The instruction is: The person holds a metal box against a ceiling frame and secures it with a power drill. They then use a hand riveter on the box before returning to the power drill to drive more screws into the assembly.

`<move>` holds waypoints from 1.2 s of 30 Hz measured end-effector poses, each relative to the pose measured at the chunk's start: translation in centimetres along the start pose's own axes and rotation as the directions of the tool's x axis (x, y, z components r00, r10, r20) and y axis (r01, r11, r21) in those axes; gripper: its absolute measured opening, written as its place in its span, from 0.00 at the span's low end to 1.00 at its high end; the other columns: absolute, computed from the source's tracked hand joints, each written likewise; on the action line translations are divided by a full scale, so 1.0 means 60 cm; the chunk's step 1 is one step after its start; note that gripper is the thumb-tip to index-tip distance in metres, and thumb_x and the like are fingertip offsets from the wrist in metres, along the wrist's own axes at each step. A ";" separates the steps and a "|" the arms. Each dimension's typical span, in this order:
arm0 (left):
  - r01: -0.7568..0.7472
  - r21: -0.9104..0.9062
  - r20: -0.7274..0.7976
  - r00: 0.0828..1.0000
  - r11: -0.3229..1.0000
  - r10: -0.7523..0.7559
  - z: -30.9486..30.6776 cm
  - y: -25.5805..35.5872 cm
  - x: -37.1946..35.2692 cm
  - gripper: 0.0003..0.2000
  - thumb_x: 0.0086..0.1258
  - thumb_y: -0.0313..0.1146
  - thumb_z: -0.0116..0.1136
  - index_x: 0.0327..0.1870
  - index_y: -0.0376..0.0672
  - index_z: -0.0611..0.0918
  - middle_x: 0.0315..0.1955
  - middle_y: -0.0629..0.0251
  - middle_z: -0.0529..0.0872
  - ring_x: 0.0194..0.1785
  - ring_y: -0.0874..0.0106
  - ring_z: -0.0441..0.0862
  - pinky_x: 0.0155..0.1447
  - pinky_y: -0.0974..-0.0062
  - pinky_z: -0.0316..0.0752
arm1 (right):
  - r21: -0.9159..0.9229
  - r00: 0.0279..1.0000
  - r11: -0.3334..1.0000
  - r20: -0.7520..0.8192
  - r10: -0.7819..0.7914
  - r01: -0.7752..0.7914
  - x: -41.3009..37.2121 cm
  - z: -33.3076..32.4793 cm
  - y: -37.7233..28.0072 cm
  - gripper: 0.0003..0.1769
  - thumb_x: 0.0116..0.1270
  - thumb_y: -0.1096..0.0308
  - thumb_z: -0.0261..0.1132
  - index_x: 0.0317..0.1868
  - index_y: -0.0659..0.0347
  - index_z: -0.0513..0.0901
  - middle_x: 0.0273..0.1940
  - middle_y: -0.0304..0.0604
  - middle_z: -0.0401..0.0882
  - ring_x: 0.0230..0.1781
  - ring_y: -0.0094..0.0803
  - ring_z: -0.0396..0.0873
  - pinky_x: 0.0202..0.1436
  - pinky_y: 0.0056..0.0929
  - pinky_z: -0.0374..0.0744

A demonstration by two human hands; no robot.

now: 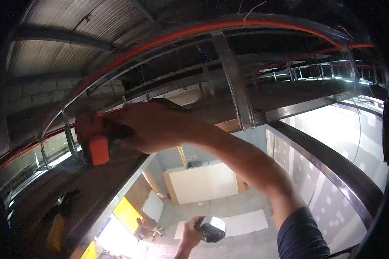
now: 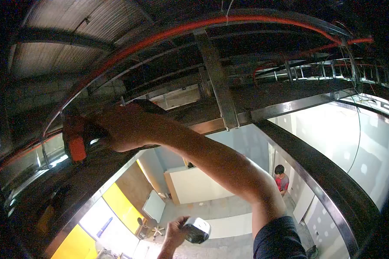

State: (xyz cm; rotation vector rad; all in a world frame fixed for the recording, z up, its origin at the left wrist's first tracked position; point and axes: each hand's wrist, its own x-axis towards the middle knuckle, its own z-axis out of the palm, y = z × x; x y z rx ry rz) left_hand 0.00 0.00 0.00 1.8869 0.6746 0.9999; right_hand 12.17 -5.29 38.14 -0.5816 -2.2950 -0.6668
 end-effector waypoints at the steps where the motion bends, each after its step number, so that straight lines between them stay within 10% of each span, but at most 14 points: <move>1: -0.003 -0.101 -0.057 0.998 0.995 -0.002 -0.004 0.022 0.002 0.18 0.61 0.20 0.69 0.53 0.36 0.85 0.43 0.61 0.90 0.49 0.74 0.85 0.54 0.76 0.79 | 0.014 0.997 0.998 -0.055 0.061 -0.060 -0.014 -0.012 -0.005 0.32 0.65 0.60 0.71 0.68 0.55 0.74 0.54 0.58 0.82 0.54 0.55 0.82 0.57 0.47 0.82; 8: -0.180 0.269 -0.351 0.896 0.946 0.270 -0.019 0.203 0.033 0.16 0.59 0.18 0.67 0.49 0.39 0.85 0.39 0.60 0.90 0.44 0.70 0.88 0.50 0.74 0.81 | -0.037 0.886 0.991 -0.453 0.101 -0.132 -0.132 -0.071 -0.027 0.28 0.63 0.70 0.72 0.64 0.62 0.77 0.49 0.50 0.83 0.50 0.42 0.85 0.52 0.41 0.82; 12: -0.376 0.521 -0.439 0.651 0.766 0.619 -0.036 0.303 0.065 0.18 0.57 0.15 0.62 0.50 0.38 0.84 0.40 0.54 0.88 0.44 0.57 0.88 0.52 0.66 0.81 | -0.173 0.740 0.984 -0.658 -0.140 0.033 -0.176 -0.082 -0.022 0.22 0.69 0.63 0.67 0.59 0.62 0.76 0.41 0.53 0.84 0.39 0.45 0.85 0.41 0.43 0.81; 17: -0.352 0.706 -0.486 0.391 0.615 0.782 -0.052 0.415 0.150 0.16 0.59 0.18 0.62 0.49 0.37 0.83 0.42 0.51 0.88 0.48 0.51 0.87 0.54 0.63 0.80 | 0.126 0.503 0.953 -0.825 0.256 -0.277 -0.216 -0.115 -0.060 0.09 0.72 0.64 0.67 0.40 0.63 0.84 0.29 0.35 0.82 0.30 0.24 0.77 0.34 0.25 0.74; 19: -0.515 0.755 -0.395 0.139 0.407 0.908 -0.063 0.470 0.198 0.13 0.63 0.23 0.63 0.49 0.38 0.84 0.40 0.49 0.88 0.46 0.50 0.87 0.53 0.61 0.80 | 0.187 0.442 0.951 -0.852 0.282 -0.246 -0.232 -0.113 -0.056 0.08 0.74 0.66 0.65 0.41 0.62 0.83 0.32 0.35 0.81 0.32 0.22 0.76 0.37 0.24 0.73; 21: -0.496 0.693 -0.377 0.370 0.523 0.849 -0.079 0.528 0.226 0.11 0.66 0.26 0.62 0.49 0.37 0.84 0.42 0.48 0.88 0.46 0.52 0.87 0.54 0.62 0.79 | 0.248 0.374 0.945 -0.873 0.313 -0.214 -0.244 -0.106 -0.057 0.07 0.76 0.67 0.62 0.41 0.62 0.82 0.34 0.35 0.81 0.34 0.20 0.74 0.39 0.24 0.71; 27: -0.611 0.660 -0.272 0.349 0.437 0.897 -0.123 0.626 0.361 0.11 0.68 0.27 0.63 0.50 0.37 0.83 0.45 0.48 0.87 0.50 0.52 0.86 0.55 0.61 0.78 | 0.246 0.216 0.955 -0.936 0.279 -0.168 -0.273 -0.063 -0.043 0.08 0.75 0.64 0.64 0.42 0.60 0.82 0.32 0.35 0.79 0.32 0.21 0.75 0.37 0.22 0.72; 29: -0.585 0.780 -0.114 0.216 0.222 0.970 -0.131 0.653 0.394 0.14 0.65 0.27 0.66 0.52 0.38 0.83 0.46 0.48 0.87 0.52 0.51 0.85 0.56 0.58 0.78 | 0.468 0.143 0.874 -0.864 0.483 -0.129 -0.277 -0.036 -0.036 0.08 0.74 0.63 0.65 0.41 0.59 0.81 0.31 0.35 0.79 0.30 0.20 0.75 0.35 0.21 0.72; 36: -0.436 0.890 0.017 0.331 0.137 0.944 -0.144 0.704 0.460 0.24 0.62 0.35 0.73 0.58 0.37 0.81 0.49 0.47 0.87 0.56 0.51 0.84 0.64 0.56 0.76 | 0.684 0.110 0.722 -0.729 0.676 0.102 -0.256 0.038 -0.004 0.08 0.71 0.70 0.68 0.47 0.63 0.82 0.41 0.33 0.82 0.40 0.21 0.75 0.48 0.22 0.73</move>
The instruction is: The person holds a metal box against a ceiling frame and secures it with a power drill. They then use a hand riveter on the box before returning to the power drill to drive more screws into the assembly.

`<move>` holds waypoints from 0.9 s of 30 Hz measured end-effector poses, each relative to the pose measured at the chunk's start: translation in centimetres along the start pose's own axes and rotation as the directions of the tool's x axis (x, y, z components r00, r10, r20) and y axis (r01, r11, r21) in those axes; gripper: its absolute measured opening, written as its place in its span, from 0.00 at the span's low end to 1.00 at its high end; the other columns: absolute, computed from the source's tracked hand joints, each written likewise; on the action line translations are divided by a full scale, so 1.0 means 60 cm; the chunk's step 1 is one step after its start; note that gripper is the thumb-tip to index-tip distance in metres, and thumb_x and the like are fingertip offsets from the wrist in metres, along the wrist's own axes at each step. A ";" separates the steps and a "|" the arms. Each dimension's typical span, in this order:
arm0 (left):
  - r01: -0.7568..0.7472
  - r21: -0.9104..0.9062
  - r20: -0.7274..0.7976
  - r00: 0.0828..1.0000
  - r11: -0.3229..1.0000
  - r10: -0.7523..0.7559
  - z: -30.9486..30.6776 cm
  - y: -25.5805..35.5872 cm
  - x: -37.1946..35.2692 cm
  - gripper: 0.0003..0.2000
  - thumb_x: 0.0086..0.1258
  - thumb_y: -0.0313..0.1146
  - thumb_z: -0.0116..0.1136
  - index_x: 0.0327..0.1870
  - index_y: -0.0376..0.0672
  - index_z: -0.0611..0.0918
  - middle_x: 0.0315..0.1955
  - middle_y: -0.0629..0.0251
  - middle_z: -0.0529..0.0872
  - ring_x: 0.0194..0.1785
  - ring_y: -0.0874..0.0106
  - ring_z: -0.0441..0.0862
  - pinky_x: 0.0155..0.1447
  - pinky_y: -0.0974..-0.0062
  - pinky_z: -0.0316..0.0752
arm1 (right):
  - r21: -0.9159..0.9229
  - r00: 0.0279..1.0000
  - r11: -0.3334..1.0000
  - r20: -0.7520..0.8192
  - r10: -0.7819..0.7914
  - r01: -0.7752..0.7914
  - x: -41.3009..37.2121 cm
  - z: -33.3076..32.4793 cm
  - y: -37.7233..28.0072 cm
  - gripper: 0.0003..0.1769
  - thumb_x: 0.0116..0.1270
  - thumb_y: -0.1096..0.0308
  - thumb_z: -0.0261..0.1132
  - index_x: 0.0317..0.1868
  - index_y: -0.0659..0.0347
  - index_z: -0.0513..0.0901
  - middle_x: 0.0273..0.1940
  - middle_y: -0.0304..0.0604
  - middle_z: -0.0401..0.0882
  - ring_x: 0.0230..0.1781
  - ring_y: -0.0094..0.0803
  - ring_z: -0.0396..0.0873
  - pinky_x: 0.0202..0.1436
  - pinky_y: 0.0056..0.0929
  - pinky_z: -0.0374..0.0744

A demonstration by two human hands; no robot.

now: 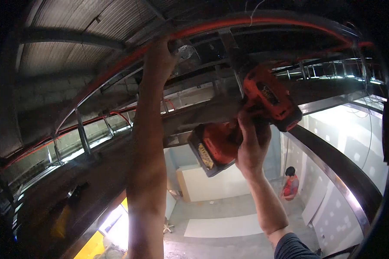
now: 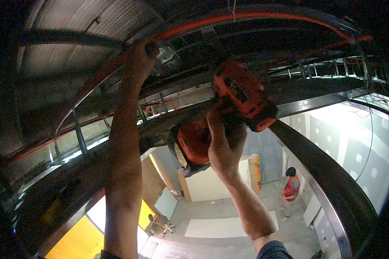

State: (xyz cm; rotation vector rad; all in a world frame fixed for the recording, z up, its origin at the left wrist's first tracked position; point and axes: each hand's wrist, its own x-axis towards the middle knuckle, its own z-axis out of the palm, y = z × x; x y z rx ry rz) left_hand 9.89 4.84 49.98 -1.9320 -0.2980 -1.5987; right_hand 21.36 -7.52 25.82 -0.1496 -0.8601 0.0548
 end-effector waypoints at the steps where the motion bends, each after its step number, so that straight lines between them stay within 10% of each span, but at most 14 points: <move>1: -0.022 0.019 -0.016 1.000 1.000 0.023 0.001 -0.002 0.004 0.24 0.61 0.35 0.74 0.57 0.37 0.82 0.48 0.48 0.87 0.55 0.51 0.84 0.63 0.56 0.77 | 0.051 1.000 0.999 -0.003 0.013 -0.013 -0.002 0.007 0.008 0.10 0.71 0.70 0.68 0.49 0.63 0.81 0.44 0.34 0.82 0.42 0.21 0.75 0.50 0.22 0.73; 12: -0.150 0.138 -0.130 0.977 0.979 0.168 0.043 -0.075 0.062 0.21 0.58 0.26 0.69 0.55 0.48 0.85 0.46 0.56 0.89 0.51 0.57 0.87 0.56 0.60 0.81 | 0.335 0.963 0.908 -0.012 0.269 -0.250 0.002 0.045 0.076 0.17 0.69 0.73 0.68 0.55 0.59 0.75 0.45 0.36 0.78 0.45 0.25 0.77 0.52 0.28 0.79; 14: -0.146 0.060 -0.068 0.986 0.987 0.150 0.027 -0.060 0.058 0.21 0.57 0.26 0.71 0.54 0.47 0.85 0.46 0.56 0.89 0.51 0.57 0.87 0.56 0.59 0.81 | 0.462 0.944 0.852 -0.085 0.320 -0.247 0.006 0.075 0.058 0.04 0.69 0.74 0.64 0.41 0.59 0.77 0.31 0.36 0.76 0.28 0.24 0.77 0.30 0.24 0.77; 18: -0.251 0.147 -0.020 0.966 0.957 0.257 0.028 -0.070 0.072 0.21 0.56 0.26 0.71 0.53 0.44 0.85 0.46 0.54 0.89 0.52 0.56 0.87 0.57 0.59 0.81 | 0.463 0.923 0.834 -0.080 0.376 -0.299 0.014 0.080 0.087 0.03 0.68 0.73 0.63 0.39 0.60 0.76 0.30 0.37 0.74 0.27 0.26 0.75 0.29 0.27 0.77; 27: -0.379 0.207 -0.050 0.917 0.902 0.396 0.046 -0.046 0.084 0.19 0.56 0.28 0.71 0.51 0.45 0.84 0.45 0.55 0.89 0.50 0.55 0.87 0.55 0.58 0.81 | 0.550 0.909 0.725 0.213 0.359 -0.415 0.056 0.070 0.105 0.04 0.66 0.69 0.61 0.38 0.59 0.75 0.28 0.36 0.74 0.25 0.27 0.73 0.31 0.30 0.76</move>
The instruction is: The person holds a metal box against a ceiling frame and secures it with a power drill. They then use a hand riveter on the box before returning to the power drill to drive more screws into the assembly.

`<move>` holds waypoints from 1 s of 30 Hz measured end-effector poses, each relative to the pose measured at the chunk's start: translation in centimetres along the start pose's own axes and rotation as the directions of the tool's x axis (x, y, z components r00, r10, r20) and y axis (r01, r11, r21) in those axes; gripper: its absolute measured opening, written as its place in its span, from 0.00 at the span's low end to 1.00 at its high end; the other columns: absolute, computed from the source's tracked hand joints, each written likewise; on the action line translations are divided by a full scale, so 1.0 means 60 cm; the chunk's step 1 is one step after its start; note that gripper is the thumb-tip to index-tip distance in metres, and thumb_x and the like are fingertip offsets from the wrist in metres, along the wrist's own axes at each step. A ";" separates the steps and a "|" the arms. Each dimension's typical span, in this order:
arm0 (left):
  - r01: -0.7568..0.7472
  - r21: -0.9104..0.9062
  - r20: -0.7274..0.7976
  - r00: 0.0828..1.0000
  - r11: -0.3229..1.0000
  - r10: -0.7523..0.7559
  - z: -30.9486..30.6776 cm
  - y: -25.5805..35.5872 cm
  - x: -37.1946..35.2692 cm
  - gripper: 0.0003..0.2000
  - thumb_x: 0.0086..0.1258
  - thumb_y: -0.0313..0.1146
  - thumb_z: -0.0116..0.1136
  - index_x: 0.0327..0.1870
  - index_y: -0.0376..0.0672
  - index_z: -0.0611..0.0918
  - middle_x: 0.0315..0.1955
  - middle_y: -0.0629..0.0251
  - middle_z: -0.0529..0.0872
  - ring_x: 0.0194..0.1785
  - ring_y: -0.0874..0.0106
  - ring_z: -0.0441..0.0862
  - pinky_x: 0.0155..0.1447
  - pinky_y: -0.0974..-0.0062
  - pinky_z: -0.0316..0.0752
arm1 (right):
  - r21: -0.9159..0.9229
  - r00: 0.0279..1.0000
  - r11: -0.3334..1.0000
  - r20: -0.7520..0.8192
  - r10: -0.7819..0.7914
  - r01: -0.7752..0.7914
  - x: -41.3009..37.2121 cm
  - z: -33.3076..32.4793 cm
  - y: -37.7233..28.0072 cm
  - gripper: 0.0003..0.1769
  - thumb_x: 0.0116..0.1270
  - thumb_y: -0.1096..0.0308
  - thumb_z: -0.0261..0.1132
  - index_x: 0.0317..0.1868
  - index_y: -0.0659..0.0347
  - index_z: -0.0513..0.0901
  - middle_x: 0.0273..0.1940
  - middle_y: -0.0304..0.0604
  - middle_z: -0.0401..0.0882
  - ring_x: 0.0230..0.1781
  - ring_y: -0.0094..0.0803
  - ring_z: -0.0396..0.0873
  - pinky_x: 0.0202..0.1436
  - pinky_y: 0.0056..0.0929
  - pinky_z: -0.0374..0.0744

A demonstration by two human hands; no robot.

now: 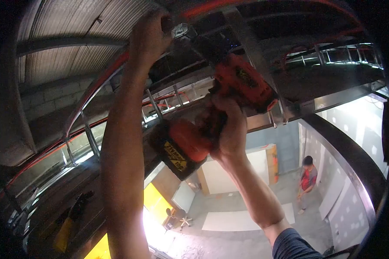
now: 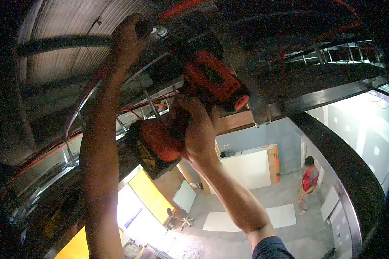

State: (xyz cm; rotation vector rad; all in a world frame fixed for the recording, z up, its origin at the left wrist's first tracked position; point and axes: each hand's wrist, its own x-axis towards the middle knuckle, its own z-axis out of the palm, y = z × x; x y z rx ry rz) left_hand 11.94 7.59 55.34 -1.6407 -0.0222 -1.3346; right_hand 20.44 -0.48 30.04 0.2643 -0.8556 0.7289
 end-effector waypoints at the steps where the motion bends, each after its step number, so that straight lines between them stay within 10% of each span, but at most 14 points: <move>1: -0.003 0.038 0.004 1.000 0.999 0.002 -0.001 0.002 0.000 0.19 0.56 0.28 0.71 0.51 0.45 0.84 0.45 0.55 0.88 0.50 0.55 0.87 0.55 0.58 0.81 | 0.021 1.000 1.000 -0.011 0.023 -0.023 0.002 0.007 0.002 0.05 0.66 0.69 0.61 0.39 0.58 0.75 0.28 0.36 0.74 0.25 0.27 0.73 0.31 0.30 0.76; 30: 0.009 0.171 0.092 0.995 0.985 -0.025 -0.023 -0.018 -0.008 0.22 0.62 0.33 0.71 0.57 0.42 0.80 0.46 0.49 0.88 0.51 0.51 0.87 0.56 0.55 0.81 | 0.183 0.996 0.982 -0.070 0.063 -0.049 0.036 0.048 0.096 0.06 0.66 0.69 0.65 0.29 0.56 0.79 0.22 0.36 0.76 0.18 0.26 0.75 0.24 0.26 0.74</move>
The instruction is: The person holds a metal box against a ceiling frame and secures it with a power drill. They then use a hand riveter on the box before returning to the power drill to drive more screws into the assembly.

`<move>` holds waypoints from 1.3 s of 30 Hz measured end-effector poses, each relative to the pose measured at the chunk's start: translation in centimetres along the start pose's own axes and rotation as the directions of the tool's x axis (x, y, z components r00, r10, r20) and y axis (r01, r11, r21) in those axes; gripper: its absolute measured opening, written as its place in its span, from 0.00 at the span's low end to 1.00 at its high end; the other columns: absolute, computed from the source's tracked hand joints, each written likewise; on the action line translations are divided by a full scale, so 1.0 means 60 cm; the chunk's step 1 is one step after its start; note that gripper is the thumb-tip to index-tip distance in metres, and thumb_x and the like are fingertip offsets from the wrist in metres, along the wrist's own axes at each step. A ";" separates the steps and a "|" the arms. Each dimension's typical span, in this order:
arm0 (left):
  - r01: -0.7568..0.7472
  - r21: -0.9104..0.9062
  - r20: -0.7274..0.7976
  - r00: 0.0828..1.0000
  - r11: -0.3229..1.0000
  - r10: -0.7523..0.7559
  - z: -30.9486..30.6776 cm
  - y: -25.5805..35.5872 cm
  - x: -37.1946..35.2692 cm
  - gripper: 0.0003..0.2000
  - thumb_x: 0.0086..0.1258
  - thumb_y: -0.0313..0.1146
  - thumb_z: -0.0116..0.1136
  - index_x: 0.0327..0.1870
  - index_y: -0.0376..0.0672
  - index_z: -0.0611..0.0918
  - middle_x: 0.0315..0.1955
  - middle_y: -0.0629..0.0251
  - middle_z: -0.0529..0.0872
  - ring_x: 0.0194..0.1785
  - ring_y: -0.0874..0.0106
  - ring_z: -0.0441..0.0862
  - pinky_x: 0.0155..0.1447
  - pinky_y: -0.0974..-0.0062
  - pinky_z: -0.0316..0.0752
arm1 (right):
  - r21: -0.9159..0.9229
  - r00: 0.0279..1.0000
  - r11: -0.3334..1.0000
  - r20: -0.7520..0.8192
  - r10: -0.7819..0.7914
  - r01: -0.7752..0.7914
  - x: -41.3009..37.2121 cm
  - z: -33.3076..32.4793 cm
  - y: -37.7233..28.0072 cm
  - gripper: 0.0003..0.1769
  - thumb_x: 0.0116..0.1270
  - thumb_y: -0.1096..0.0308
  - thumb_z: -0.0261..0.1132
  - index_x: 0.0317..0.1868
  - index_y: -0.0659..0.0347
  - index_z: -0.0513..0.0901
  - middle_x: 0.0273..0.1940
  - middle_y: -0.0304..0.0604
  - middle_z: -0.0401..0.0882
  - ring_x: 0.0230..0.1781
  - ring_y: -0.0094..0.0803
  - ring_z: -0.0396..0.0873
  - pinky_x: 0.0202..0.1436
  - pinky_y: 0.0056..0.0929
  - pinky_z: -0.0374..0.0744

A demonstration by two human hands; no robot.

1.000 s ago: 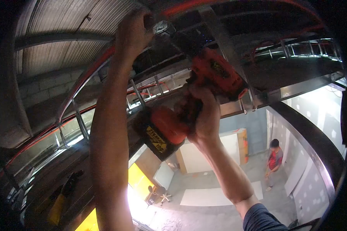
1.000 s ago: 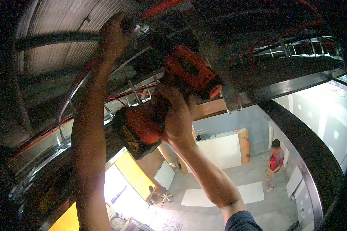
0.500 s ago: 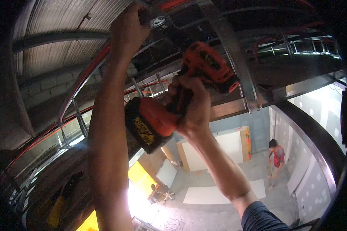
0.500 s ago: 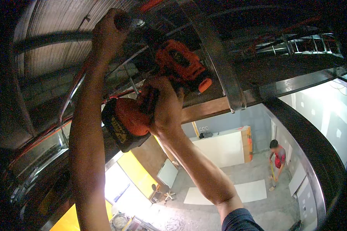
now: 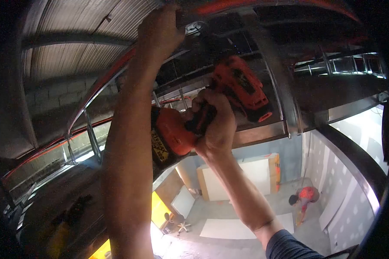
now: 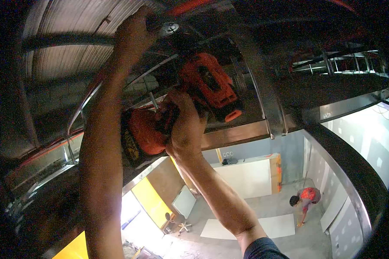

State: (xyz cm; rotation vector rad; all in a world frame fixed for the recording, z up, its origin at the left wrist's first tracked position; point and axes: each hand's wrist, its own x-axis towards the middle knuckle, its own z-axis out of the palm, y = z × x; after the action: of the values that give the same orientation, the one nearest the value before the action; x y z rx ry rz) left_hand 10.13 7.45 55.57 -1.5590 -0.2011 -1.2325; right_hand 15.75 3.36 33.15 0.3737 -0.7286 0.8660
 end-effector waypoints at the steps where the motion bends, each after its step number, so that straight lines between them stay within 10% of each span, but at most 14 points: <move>1: 0.023 -0.001 0.008 1.000 1.000 -0.023 0.002 0.000 0.000 0.22 0.61 0.33 0.71 0.57 0.42 0.80 0.46 0.49 0.88 0.51 0.51 0.87 0.57 0.55 0.81 | 0.000 0.999 1.000 -0.034 -0.025 0.025 -0.001 0.003 0.003 0.06 0.65 0.69 0.65 0.29 0.56 0.79 0.22 0.35 0.76 0.18 0.26 0.75 0.23 0.26 0.74; 14: 0.106 -0.322 0.042 0.994 0.941 -0.097 -0.041 0.041 -0.002 0.20 0.68 0.25 0.62 0.60 0.31 0.76 0.50 0.40 0.85 0.53 0.49 0.85 0.56 0.55 0.79 | -0.117 0.974 0.974 -0.094 -0.207 0.196 0.023 -0.012 0.047 0.04 0.63 0.70 0.64 0.33 0.58 0.77 0.25 0.37 0.74 0.23 0.27 0.73 0.29 0.28 0.75; 33: 0.111 -0.181 0.088 0.991 0.977 -0.097 -0.044 0.040 -0.010 0.23 0.66 0.23 0.64 0.63 0.34 0.75 0.52 0.41 0.83 0.57 0.47 0.83 0.61 0.55 0.78 | -0.089 0.993 0.993 -0.088 -0.080 0.072 0.031 -0.013 0.067 0.04 0.63 0.71 0.63 0.39 0.55 0.77 0.25 0.35 0.74 0.23 0.27 0.74 0.29 0.27 0.75; 39: 0.099 -0.191 0.054 0.994 0.977 -0.090 -0.056 0.048 -0.016 0.24 0.65 0.23 0.66 0.62 0.35 0.75 0.52 0.43 0.84 0.57 0.48 0.83 0.61 0.56 0.78 | -0.132 0.967 0.961 -0.055 -0.250 0.241 0.042 -0.007 0.080 0.04 0.62 0.72 0.63 0.38 0.56 0.78 0.24 0.36 0.74 0.20 0.27 0.74 0.27 0.26 0.75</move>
State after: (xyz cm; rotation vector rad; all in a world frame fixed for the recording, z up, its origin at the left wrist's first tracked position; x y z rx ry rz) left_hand 9.68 4.08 52.62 -1.7638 -0.1904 -1.3234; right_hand 13.21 7.90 34.68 0.3123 -0.6504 0.5929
